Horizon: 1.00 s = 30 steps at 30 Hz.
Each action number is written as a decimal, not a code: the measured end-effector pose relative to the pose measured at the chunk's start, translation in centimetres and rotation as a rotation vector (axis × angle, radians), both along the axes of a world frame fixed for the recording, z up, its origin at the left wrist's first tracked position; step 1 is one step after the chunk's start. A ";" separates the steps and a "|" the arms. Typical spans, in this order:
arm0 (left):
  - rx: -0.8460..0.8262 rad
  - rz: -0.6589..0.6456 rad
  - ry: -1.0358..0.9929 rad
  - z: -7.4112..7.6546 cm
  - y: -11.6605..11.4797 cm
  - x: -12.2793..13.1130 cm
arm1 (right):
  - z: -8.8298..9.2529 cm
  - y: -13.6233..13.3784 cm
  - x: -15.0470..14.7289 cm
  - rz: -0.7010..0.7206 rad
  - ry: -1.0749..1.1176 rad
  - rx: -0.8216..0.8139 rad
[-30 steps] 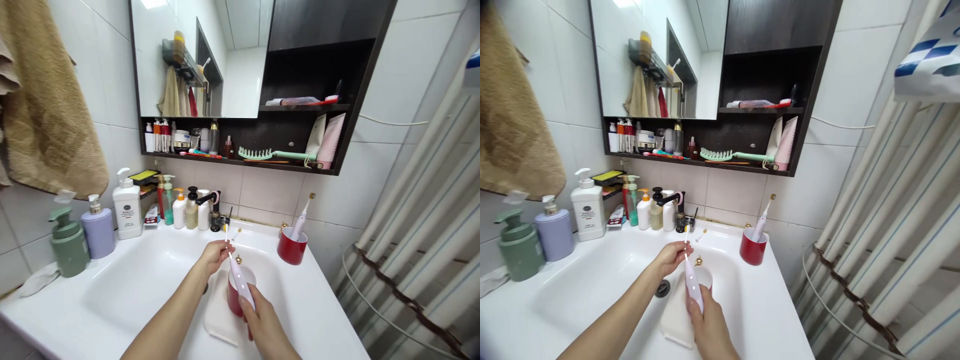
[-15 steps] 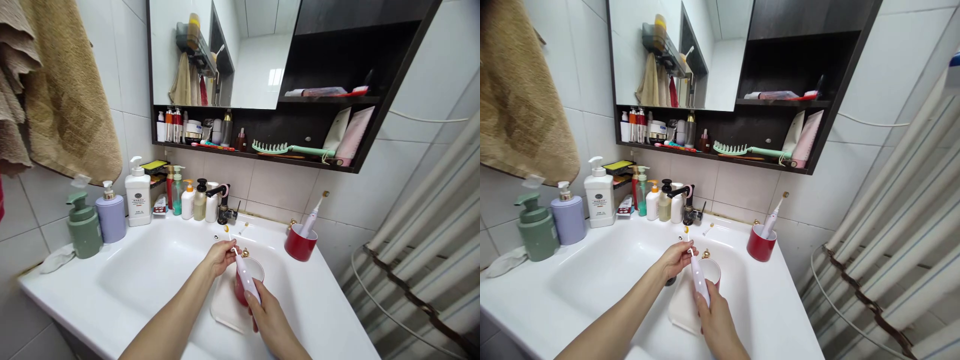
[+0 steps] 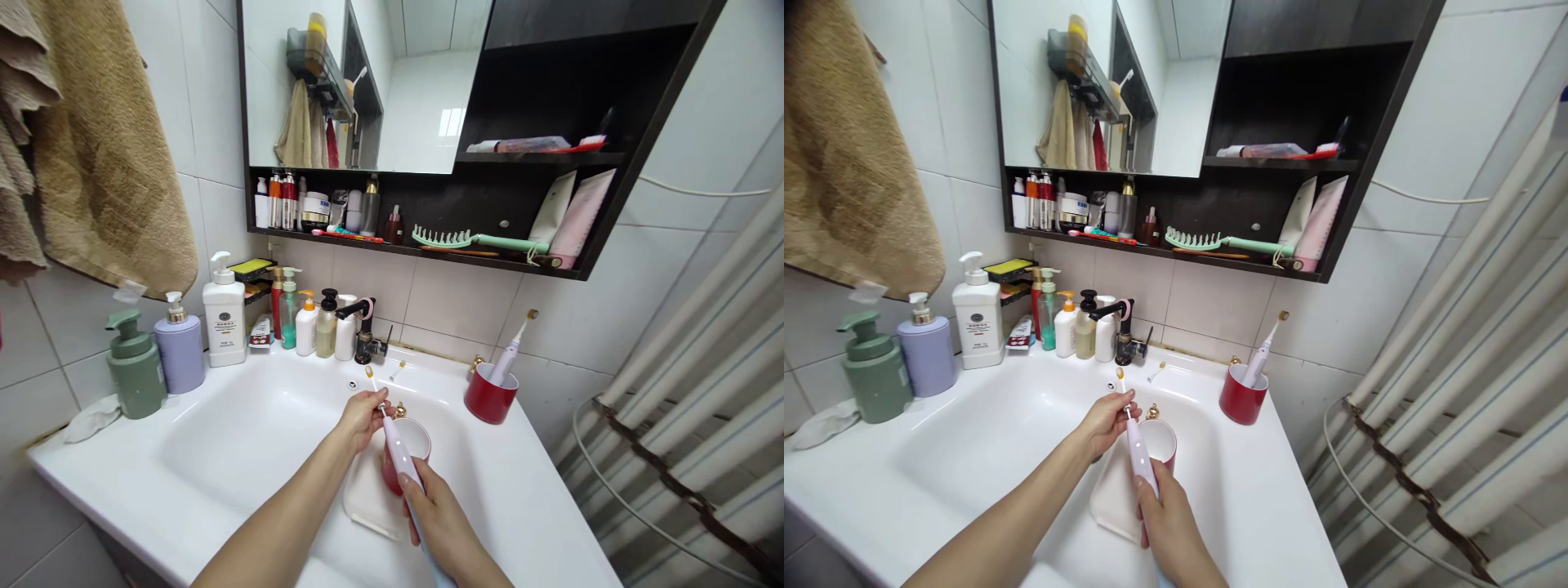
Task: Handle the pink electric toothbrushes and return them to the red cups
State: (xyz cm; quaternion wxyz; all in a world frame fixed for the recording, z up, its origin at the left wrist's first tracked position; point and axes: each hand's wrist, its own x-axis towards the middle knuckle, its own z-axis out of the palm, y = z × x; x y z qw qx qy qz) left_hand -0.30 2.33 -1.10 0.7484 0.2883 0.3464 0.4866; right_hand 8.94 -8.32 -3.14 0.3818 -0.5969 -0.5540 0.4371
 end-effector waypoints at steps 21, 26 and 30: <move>0.072 -0.091 -0.042 0.4 -2.1 1.7 | 1.3 -0.3 -0.4 -0.085 0.128 0.068; 0.088 -0.066 0.003 0.2 -2.3 2.0 | 0.9 -0.2 -0.3 -0.072 0.152 0.028; 0.113 -0.069 0.032 0.3 -2.4 2.1 | 1.3 -0.5 -0.6 -0.097 0.217 0.034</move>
